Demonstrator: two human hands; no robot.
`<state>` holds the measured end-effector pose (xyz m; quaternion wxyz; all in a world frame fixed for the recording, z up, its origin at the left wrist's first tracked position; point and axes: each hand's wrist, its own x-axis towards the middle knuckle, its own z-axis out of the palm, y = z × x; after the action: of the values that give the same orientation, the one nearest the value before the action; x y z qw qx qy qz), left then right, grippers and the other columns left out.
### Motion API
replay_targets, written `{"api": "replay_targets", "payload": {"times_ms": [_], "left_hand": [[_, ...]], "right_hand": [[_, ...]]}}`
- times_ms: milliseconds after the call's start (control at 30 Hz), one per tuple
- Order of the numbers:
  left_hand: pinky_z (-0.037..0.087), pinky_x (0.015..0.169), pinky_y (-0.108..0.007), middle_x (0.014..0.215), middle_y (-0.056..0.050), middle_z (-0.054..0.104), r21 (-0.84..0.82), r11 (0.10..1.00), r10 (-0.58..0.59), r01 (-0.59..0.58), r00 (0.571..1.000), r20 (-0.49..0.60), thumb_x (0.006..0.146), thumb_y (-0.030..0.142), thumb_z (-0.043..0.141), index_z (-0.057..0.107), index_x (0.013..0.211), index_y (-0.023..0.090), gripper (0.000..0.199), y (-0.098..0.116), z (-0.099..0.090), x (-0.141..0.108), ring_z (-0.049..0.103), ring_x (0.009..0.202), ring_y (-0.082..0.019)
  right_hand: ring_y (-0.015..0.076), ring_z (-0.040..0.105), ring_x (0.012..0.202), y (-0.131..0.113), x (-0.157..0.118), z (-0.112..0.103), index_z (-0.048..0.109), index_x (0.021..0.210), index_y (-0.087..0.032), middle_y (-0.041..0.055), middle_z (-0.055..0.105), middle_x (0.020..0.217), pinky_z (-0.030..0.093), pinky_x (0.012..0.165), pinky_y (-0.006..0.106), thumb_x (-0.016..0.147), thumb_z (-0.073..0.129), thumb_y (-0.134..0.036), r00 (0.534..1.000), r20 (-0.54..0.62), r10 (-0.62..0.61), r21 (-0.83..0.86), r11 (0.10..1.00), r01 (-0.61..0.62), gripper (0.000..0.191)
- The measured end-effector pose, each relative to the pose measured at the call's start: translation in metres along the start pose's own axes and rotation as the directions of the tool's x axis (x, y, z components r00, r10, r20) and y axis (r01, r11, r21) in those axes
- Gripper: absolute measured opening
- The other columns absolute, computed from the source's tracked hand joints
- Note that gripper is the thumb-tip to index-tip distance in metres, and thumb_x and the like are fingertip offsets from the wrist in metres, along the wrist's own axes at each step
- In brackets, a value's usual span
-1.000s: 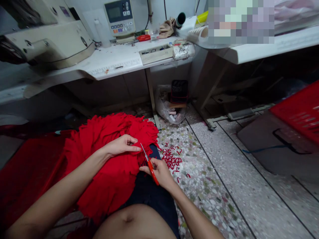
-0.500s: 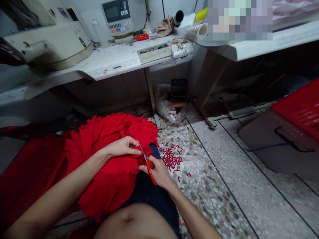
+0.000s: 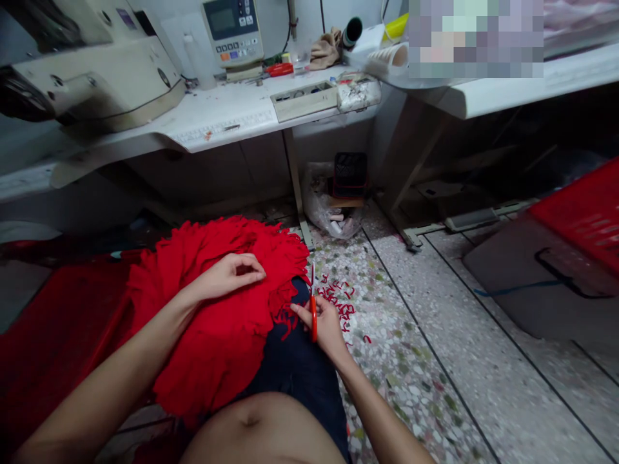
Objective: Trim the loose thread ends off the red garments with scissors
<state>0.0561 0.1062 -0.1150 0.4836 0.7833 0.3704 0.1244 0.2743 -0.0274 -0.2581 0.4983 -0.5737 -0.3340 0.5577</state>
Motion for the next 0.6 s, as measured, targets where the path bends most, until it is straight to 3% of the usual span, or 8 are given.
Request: {"api": "replay_targets", "payload": {"times_ms": [100,233,367,500,600], "left_hand": [[0.049,0.079,-0.028,0.098,-0.008,0.07,0.197,0.98,0.031,-0.005,0.991,-0.129,0.091,0.028,0.063,0.074,0.098,0.014,0.019,-0.014,0.004,0.016,0.065,0.086,-0.018],[0.046,0.07,-0.027,0.087,-0.005,0.07,0.43,0.9,-0.023,0.074,0.992,-0.123,0.085,0.02,0.066,0.071,0.099,0.016,0.015,-0.025,0.011,0.027,0.064,0.077,-0.019],[0.042,0.064,-0.026,0.077,-0.004,0.068,0.473,0.872,-0.085,0.124,0.991,-0.104,0.082,0.021,0.065,0.066,0.083,0.017,0.004,-0.027,0.015,0.028,0.062,0.071,-0.018],[0.042,0.067,-0.026,0.077,-0.002,0.064,0.311,0.945,-0.068,0.102,0.991,-0.117,0.082,0.023,0.064,0.062,0.081,0.016,0.007,-0.03,0.013,0.021,0.059,0.072,-0.016],[0.043,0.07,-0.024,0.079,0.0,0.061,-0.026,0.997,-0.069,0.067,0.993,-0.099,0.085,0.025,0.065,0.059,0.087,0.016,0.012,-0.035,0.011,0.013,0.057,0.073,-0.014]], "right_hand": [[0.0121,0.048,0.037,-0.016,0.014,0.005,0.055,0.069,-0.021,-0.0032,0.058,0.047,0.034,0.037,0.023,0.065,0.087,-0.063,0.999,-0.005,-0.054,0.028,0.998,0.054,0.052],[0.0118,0.051,0.039,-0.026,0.025,0.016,0.056,0.069,-0.021,-0.0037,0.059,0.051,0.037,0.039,0.023,0.066,0.089,-0.055,0.995,-0.005,-0.102,0.067,0.993,0.102,0.048],[0.0118,0.053,0.042,-0.031,0.025,0.027,0.056,0.069,-0.021,-0.0012,0.066,0.061,0.042,0.041,0.024,0.068,0.09,-0.05,0.991,0.039,-0.127,0.116,0.986,0.122,0.045],[0.0115,0.059,0.046,-0.039,0.022,0.039,0.057,0.077,-0.021,0.0076,0.078,0.094,0.051,0.048,0.026,0.073,0.085,-0.052,0.975,0.133,-0.178,0.175,0.973,0.153,0.042],[0.0134,0.063,0.05,-0.039,0.027,0.048,0.056,0.078,-0.022,0.0075,0.078,0.091,0.054,0.053,0.027,0.074,0.085,-0.053,0.965,0.161,-0.207,0.16,0.97,0.182,0.042]]}}
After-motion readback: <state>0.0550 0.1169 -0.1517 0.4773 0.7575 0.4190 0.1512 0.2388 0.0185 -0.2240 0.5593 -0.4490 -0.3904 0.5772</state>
